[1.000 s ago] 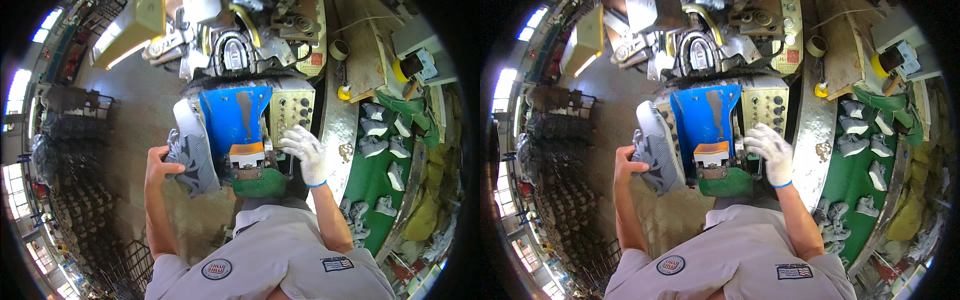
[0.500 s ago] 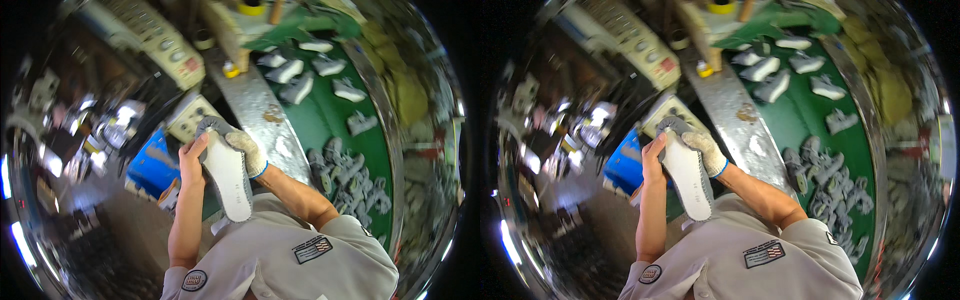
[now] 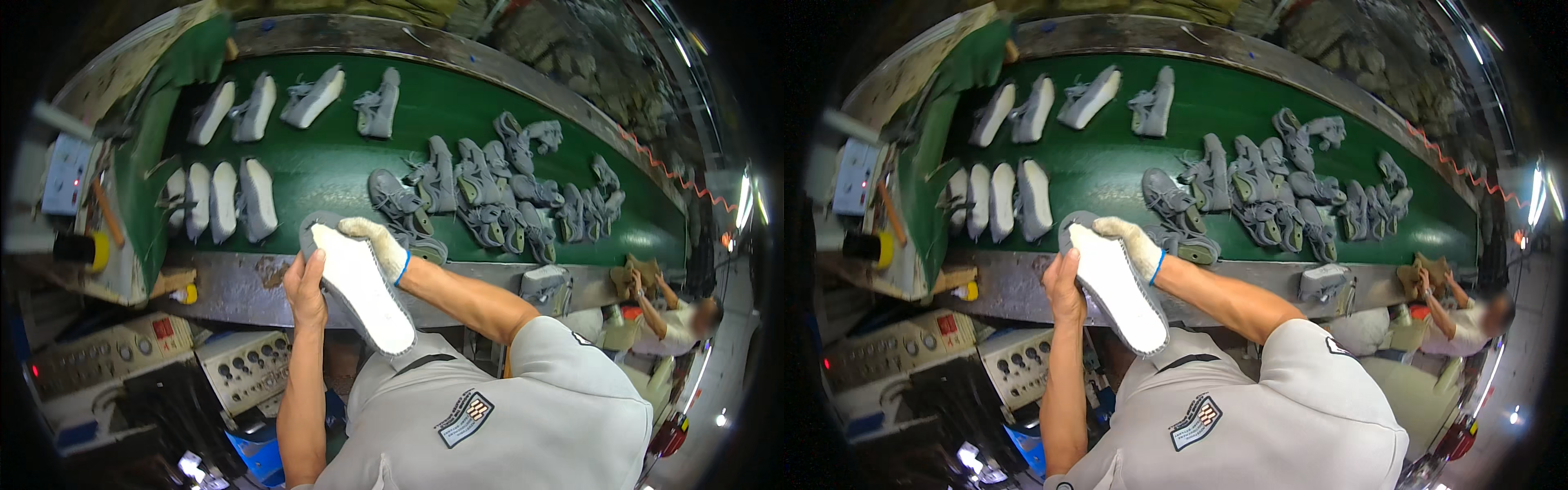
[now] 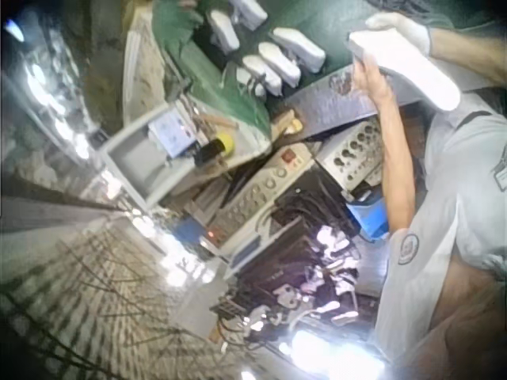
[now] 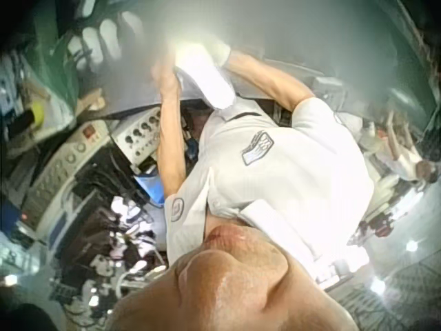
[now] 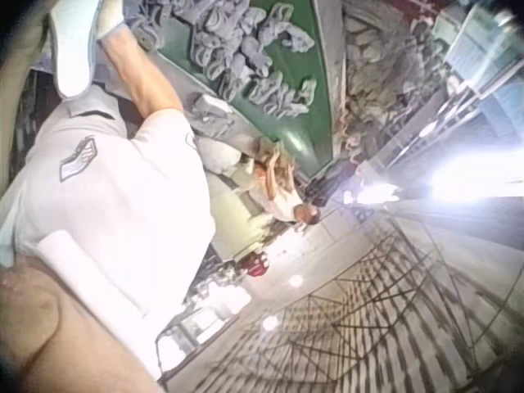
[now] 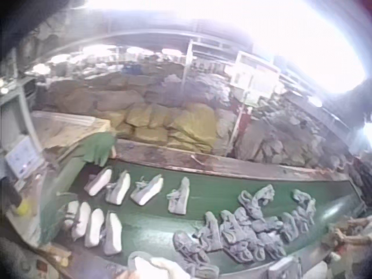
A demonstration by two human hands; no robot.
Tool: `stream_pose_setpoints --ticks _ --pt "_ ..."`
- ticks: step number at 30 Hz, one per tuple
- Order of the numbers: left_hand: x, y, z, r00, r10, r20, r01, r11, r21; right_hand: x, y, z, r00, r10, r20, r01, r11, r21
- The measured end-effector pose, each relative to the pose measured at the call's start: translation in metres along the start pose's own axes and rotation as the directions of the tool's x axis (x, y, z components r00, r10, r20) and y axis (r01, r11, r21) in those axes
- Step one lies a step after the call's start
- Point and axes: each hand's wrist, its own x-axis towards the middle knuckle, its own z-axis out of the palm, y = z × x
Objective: The person picks up shoes from a conveyor belt, places them onto a machinery mount to shape them, and then returns the shoes to the conveyor belt.
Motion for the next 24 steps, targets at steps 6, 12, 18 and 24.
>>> stream_pose_setpoints --ticks 6,12,18,24 --pt "0.053 -0.048 0.026 0.974 -0.222 -0.039 0.222 0.916 0.333 0.031 -0.141 -0.096 0.937 -0.324 -0.133 0.068 0.540 -0.839" --pt "0.022 -0.100 -0.043 0.905 -0.417 -0.083 0.410 0.802 0.434 0.110 -0.212 -0.163 0.736 -0.616 -0.282 -0.546 -0.293 -0.785" --pt "0.033 -0.222 0.009 0.388 -0.919 0.065 0.921 0.384 -0.059 0.258 -0.275 -0.215 0.590 -0.732 -0.342 -0.448 0.057 -0.892" --pt "0.093 -0.298 0.063 0.405 -0.907 -0.117 0.893 0.420 -0.163 0.321 -0.318 -0.296 0.427 -0.744 -0.515 -0.289 0.427 -0.857"
